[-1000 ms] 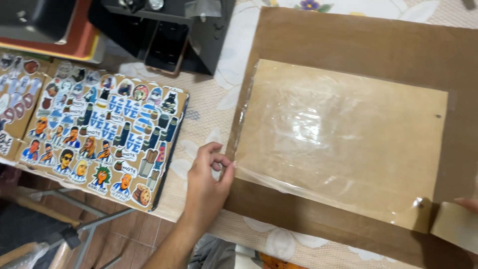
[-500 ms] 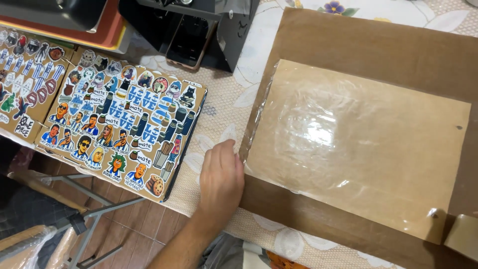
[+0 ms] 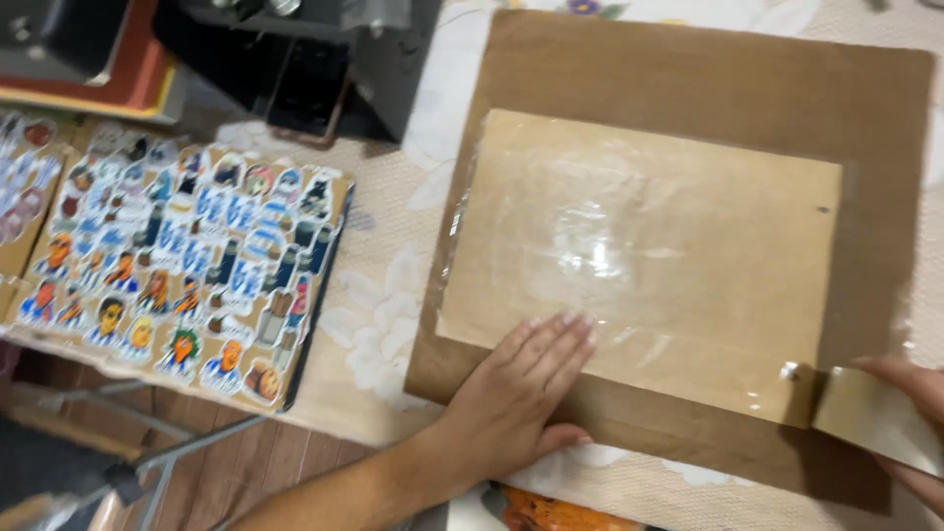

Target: Securing a clear plastic sheet to a brown backing board using adhesive tape and scissors in preparation for a printing or cutting task.

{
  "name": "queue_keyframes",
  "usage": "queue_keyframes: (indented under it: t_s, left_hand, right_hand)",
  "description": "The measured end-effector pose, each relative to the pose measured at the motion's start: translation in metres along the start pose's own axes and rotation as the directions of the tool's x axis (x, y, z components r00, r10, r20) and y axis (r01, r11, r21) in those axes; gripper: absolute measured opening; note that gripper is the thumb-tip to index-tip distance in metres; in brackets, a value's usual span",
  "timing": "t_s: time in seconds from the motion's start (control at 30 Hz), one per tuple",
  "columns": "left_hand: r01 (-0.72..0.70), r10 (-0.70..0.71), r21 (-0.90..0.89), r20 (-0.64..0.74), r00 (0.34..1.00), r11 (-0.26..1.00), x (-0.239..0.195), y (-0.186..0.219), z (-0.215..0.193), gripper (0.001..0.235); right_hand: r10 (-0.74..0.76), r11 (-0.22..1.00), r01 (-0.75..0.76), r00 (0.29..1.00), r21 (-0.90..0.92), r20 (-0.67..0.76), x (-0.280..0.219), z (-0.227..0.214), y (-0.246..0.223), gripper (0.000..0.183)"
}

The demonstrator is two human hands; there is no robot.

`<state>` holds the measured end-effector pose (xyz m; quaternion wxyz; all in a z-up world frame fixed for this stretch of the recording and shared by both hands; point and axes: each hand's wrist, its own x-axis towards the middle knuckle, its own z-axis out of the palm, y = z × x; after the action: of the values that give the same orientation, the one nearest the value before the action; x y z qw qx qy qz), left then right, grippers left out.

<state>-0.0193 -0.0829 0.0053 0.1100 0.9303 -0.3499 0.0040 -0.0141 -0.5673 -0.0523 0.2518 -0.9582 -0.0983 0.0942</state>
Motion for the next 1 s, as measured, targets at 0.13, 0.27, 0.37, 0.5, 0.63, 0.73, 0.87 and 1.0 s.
queue_keyframes:
  t_s: [0.13,0.27,0.37,0.5,0.63,0.73,0.87,1.0]
  left_hand:
    - [-0.254,0.243,0.119,0.102,0.965,0.960,0.022,0.000,-0.010,0.083]
    - [-0.457,0.473,0.223,-0.024,0.881,0.861,0.057,-0.011,-0.022,0.064]
    - [-0.581,0.605,-0.286,-0.010,0.797,0.762,0.085,-0.020,0.001,0.059]
    - [-0.664,0.704,-0.286,0.055,0.708,0.690,0.107,-0.020,0.008,0.084]
    - [-0.798,0.788,-0.181,-0.139,0.599,0.575,0.133,-0.006,-0.002,0.059]
    - [-0.743,0.783,-0.335,-0.023,0.621,0.579,0.147,0.007,0.024,0.085]
    - [-0.741,0.789,-0.369,-0.035,0.614,0.561,0.149,0.008,0.034,0.090]
    - [-0.728,0.774,-0.398,-0.067,0.630,0.558,0.146,0.008,0.035,0.091]
  right_hand:
    - [0.048,0.946,-0.018,0.995,-0.325,0.083,0.019,-0.044,-0.083,0.082]
    - [0.032,0.874,0.020,0.995,-0.486,0.100,0.021,-0.056,-0.111,0.079]
    - [0.030,0.790,0.049,0.992,-0.611,0.119,0.026,-0.063,-0.136,0.066]
    - [0.084,0.707,0.027,0.989,-0.707,0.121,0.026,-0.065,-0.143,0.062]
    - [0.089,0.746,0.050,0.981,-0.664,0.173,0.025,-0.070,-0.137,0.070]
    - [0.120,0.747,0.034,0.975,-0.664,0.185,0.022,-0.070,-0.133,0.073]
    - [0.179,0.743,-0.010,0.966,-0.669,0.184,0.014,-0.075,-0.126,0.072]
    - [0.128,0.756,-0.013,0.983,-0.654,0.129,-0.001,-0.074,-0.103,0.088]
